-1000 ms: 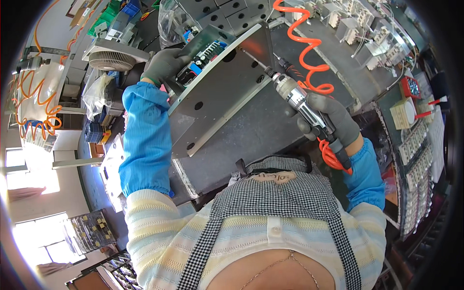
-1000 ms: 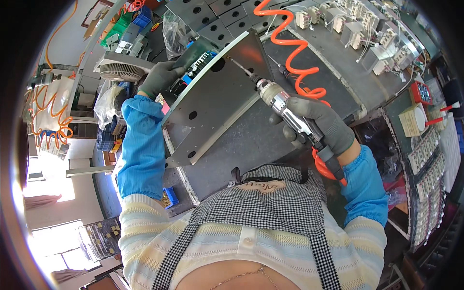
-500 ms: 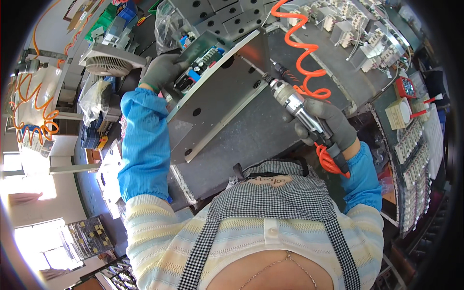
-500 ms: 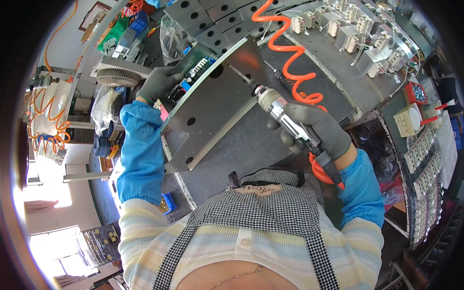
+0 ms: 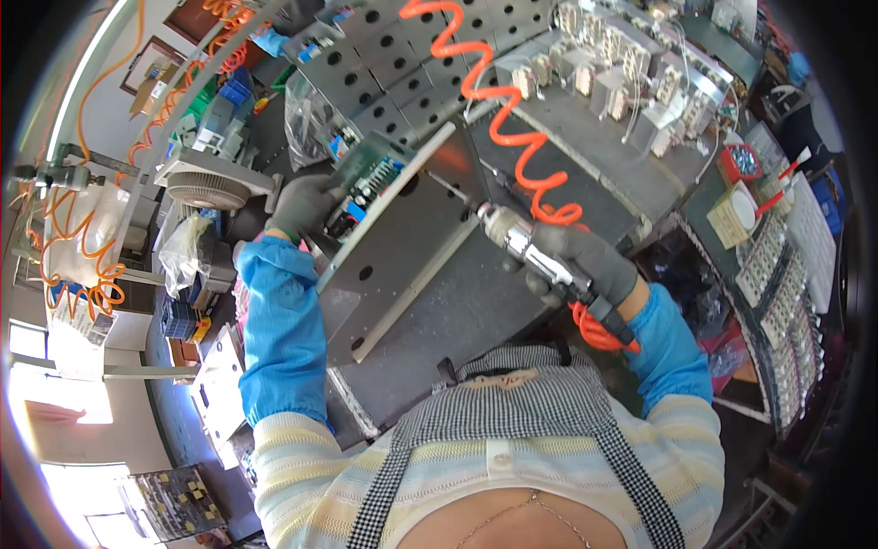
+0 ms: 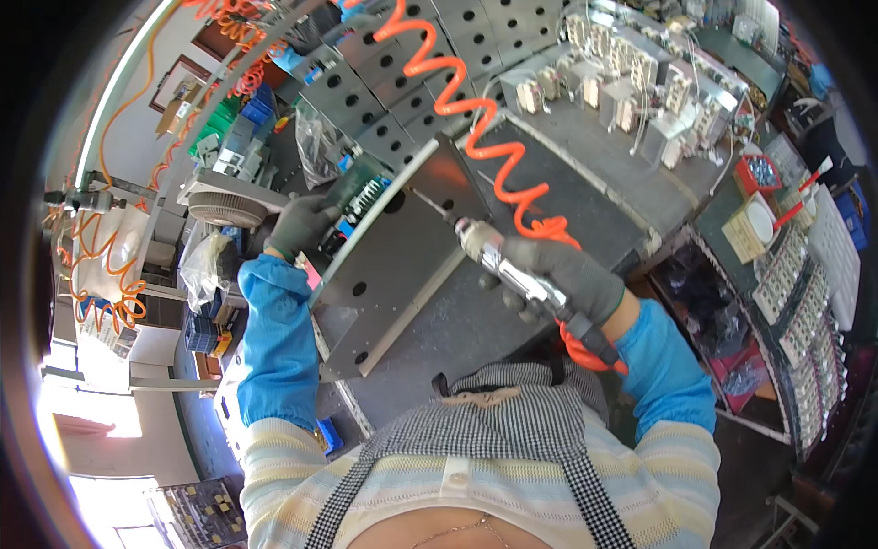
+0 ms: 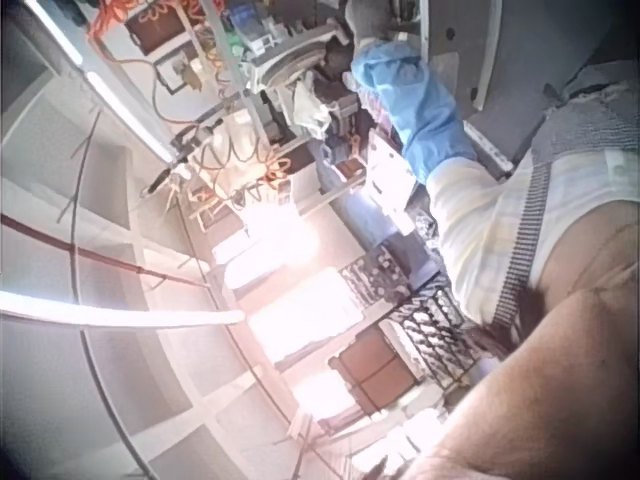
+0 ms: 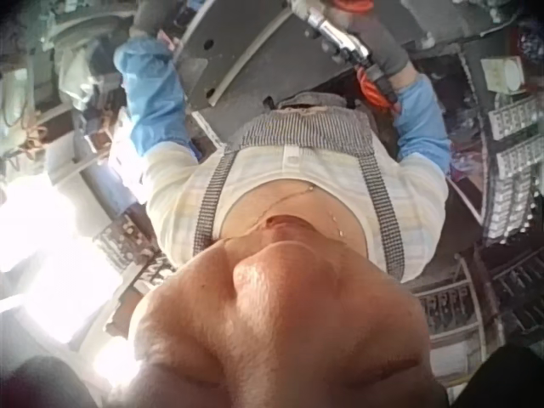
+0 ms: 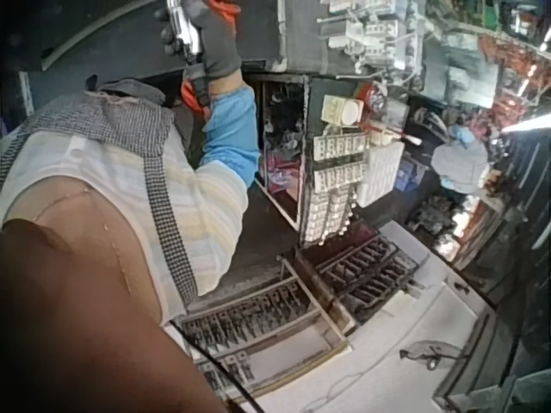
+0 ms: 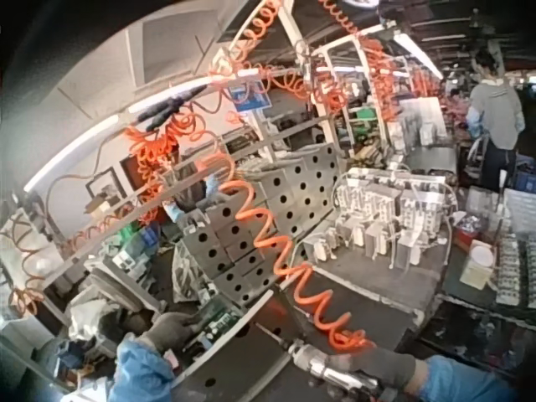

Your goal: Assemble a circuit board and mounting brackets onto a metal chassis using a power screwdriver.

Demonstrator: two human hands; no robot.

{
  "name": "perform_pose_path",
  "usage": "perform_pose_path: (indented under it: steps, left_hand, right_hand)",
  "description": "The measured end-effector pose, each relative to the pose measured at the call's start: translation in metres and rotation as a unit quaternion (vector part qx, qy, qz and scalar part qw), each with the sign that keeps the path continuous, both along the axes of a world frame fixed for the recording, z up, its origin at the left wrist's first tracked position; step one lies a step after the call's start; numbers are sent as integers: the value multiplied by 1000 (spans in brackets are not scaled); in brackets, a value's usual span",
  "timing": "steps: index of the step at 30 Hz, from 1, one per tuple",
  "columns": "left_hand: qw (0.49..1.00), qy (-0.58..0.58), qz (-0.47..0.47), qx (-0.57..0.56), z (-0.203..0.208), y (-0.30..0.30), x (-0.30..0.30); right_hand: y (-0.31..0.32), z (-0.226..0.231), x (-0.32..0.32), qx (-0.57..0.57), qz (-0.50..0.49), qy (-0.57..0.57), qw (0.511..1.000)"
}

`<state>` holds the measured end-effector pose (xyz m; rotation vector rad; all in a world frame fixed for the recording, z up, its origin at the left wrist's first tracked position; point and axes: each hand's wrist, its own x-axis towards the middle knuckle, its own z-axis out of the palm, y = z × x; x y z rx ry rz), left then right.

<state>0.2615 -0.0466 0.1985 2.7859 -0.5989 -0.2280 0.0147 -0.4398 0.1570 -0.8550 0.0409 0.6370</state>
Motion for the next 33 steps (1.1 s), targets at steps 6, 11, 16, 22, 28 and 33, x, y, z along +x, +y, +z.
perform_pose_path:
  steps: [6,11,16,22,28,33]
  left_hand:
    - [985,119,93,-84,4,-8,-4]
    - [884,169,151,-408,-7,43,25]
    - [660,286,67,-691,-7,22,22]
    - [750,278,89,-594,18,-19,-17]
    - [717,288,97,-628,14,-21,-16]
    - [702,328,19,-632,5,-23,-16]
  right_hand:
    - [7,0,-13,-52,-53,-17,997]
    - [5,7,-42,-47,9,-1,999]
    - [29,25,-26,-26,26,-84,996]
    - [70,31,23,49,12,-102,993]
    - [80,24,32,60,44,-88,993]
    - [82,20,34,62,58,-81,993]
